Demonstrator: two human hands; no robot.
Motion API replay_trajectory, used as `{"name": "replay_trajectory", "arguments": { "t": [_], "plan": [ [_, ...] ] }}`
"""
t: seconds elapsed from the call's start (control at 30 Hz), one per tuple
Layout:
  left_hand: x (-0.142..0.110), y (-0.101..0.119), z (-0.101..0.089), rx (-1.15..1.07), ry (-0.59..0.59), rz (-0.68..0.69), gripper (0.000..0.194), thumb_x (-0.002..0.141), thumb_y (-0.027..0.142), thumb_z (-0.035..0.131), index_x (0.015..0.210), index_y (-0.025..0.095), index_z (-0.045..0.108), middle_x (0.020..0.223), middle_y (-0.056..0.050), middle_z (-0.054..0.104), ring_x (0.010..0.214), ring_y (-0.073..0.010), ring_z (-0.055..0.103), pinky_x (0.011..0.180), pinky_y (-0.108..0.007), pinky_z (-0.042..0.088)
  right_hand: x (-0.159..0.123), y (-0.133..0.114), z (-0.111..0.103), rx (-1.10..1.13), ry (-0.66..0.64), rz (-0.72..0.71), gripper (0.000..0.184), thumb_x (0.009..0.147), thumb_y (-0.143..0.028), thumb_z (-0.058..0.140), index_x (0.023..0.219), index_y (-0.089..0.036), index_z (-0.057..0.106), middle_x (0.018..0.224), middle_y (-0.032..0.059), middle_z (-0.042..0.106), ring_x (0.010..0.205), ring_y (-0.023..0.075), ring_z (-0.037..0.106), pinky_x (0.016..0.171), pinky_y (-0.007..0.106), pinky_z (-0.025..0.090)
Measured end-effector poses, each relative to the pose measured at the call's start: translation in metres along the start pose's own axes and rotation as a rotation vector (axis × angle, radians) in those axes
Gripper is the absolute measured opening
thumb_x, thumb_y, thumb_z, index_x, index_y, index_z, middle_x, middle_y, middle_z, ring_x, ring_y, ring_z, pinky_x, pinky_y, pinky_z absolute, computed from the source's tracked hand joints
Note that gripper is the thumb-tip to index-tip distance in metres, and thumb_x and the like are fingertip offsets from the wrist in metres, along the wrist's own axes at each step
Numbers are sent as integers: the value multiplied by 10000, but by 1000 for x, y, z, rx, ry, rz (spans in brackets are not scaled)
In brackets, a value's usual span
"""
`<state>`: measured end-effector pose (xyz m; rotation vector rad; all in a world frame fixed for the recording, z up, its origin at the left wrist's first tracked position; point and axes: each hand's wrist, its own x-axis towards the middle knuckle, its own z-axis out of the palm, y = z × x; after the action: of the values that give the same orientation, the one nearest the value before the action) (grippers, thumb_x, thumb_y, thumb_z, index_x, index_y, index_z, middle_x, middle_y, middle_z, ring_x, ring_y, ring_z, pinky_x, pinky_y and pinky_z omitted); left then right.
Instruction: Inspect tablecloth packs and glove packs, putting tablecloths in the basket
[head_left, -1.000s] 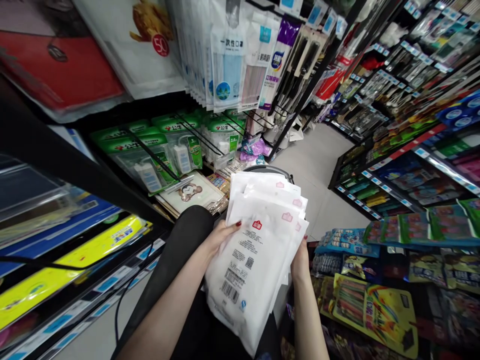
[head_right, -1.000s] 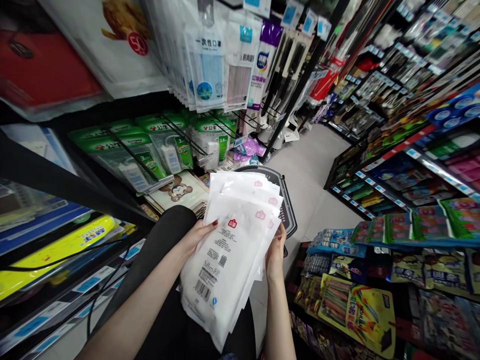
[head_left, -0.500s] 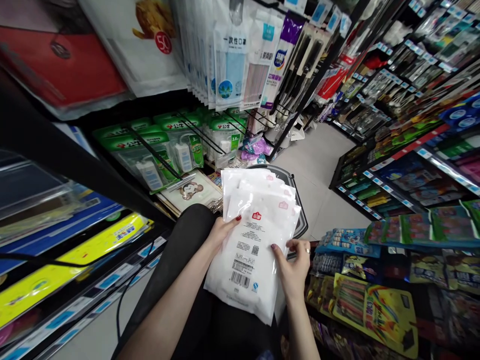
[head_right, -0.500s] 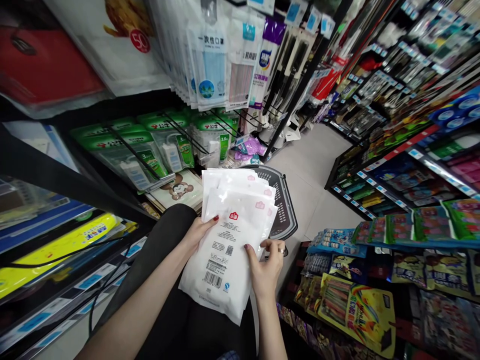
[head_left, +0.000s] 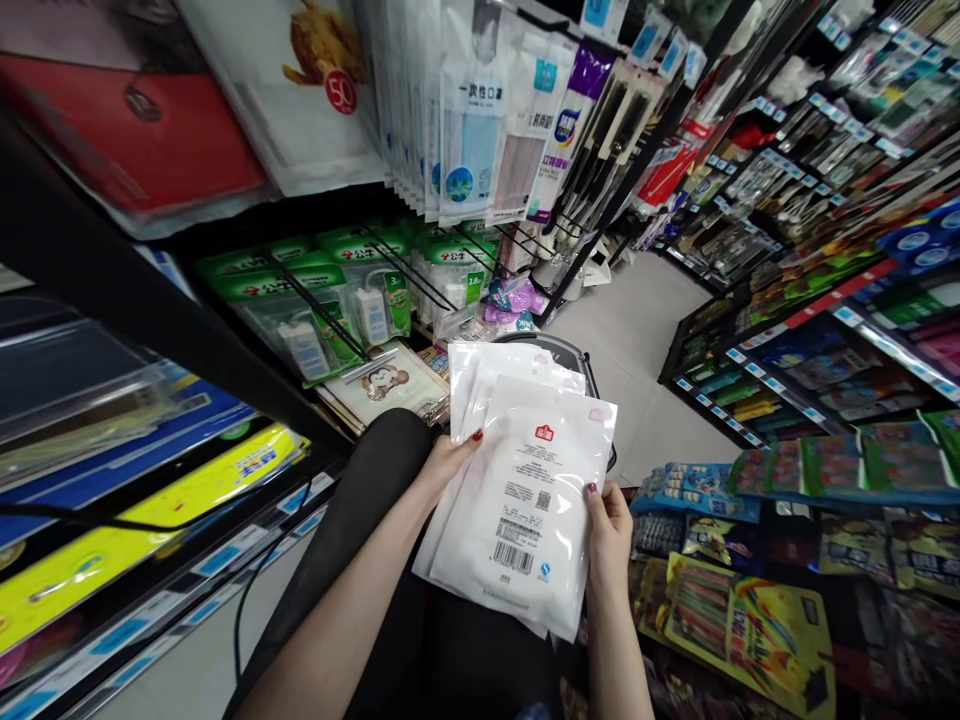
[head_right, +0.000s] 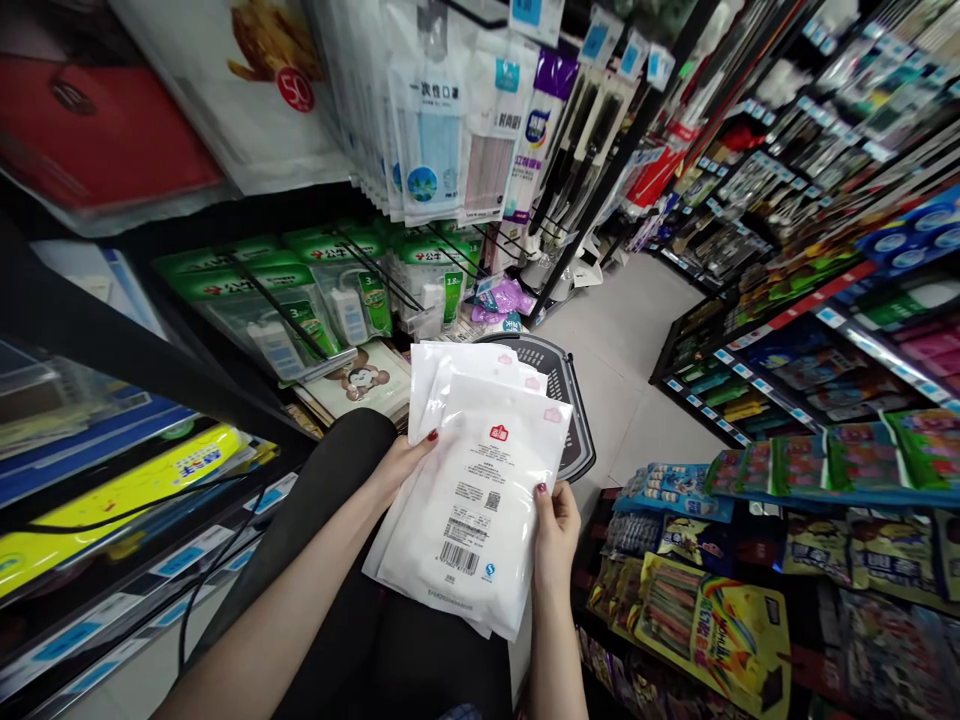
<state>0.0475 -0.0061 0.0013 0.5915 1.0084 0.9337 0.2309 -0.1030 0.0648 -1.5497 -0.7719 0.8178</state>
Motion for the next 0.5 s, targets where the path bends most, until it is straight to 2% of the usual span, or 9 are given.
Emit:
{"name": "replay_trajectory", "arguments": {
  "t": [0.1, 0.17, 0.27, 0.33, 0.4, 0.47, 0.5],
  "plan": [
    [-1, 1, 1, -1, -19, 9, 472, 568, 415, 702, 892, 75, 653, 819, -105, 692, 819, -275, 620, 686, -325, 469, 8, -3, -13, 74, 100, 50, 288, 682, -339, 601, 591, -195, 370, 548, -70, 398, 491, 79, 354, 473, 198, 285],
    [-3, 1, 2, -17, -22, 3, 447, 578, 408, 697, 875, 76, 656, 790, -101, 694, 785, -267, 626, 665, -318, 472, 13, -14, -26, 69, 206, 48, 257, 648, -351, 608, 608, -198, 406, 546, -64, 451, 485, 90, 396, 475, 211, 316],
    [-4, 2, 4, -51, -18, -12, 435, 584, 403, 694, 875, 81, 658, 753, -92, 695, 744, -256, 632, 653, -320, 475, 11, -50, -46, -2, 341, 29, 203, 597, -353, 612, 674, -191, 518, 594, -22, 546, 503, 127, 471, 502, 260, 363],
    [-4, 2, 4, -46, -12, -15, 440, 584, 405, 694, 877, 78, 659, 739, -89, 694, 727, -253, 633, 654, -323, 474, -3, -82, -55, -52, 392, 1, 206, 593, -346, 611, 728, -195, 572, 633, 11, 576, 524, 159, 503, 515, 298, 373],
    [-3, 1, 4, -22, -9, -11, 453, 585, 414, 690, 876, 70, 658, 741, -94, 692, 723, -255, 631, 657, -327, 472, -24, -112, -54, -121, 480, -54, 194, 627, -341, 604, 782, -225, 607, 680, 39, 580, 539, 179, 508, 509, 327, 362],
    [-2, -1, 3, -5, -7, -9, 470, 589, 428, 683, 884, 63, 654, 767, -106, 691, 730, -261, 629, 664, -334, 471, -47, -135, -41, -228, 585, -142, 187, 657, -335, 604, 833, -276, 624, 745, 53, 569, 558, 188, 495, 512, 349, 346],
    [-2, -1, 3, -2, -6, -10, 478, 591, 432, 680, 894, 63, 650, 787, -111, 691, 741, -263, 628, 671, -337, 469, -56, -143, -30, -284, 539, -172, 171, 666, -328, 606, 832, -293, 624, 760, 56, 565, 582, 199, 493, 526, 358, 342]
  ]
}}
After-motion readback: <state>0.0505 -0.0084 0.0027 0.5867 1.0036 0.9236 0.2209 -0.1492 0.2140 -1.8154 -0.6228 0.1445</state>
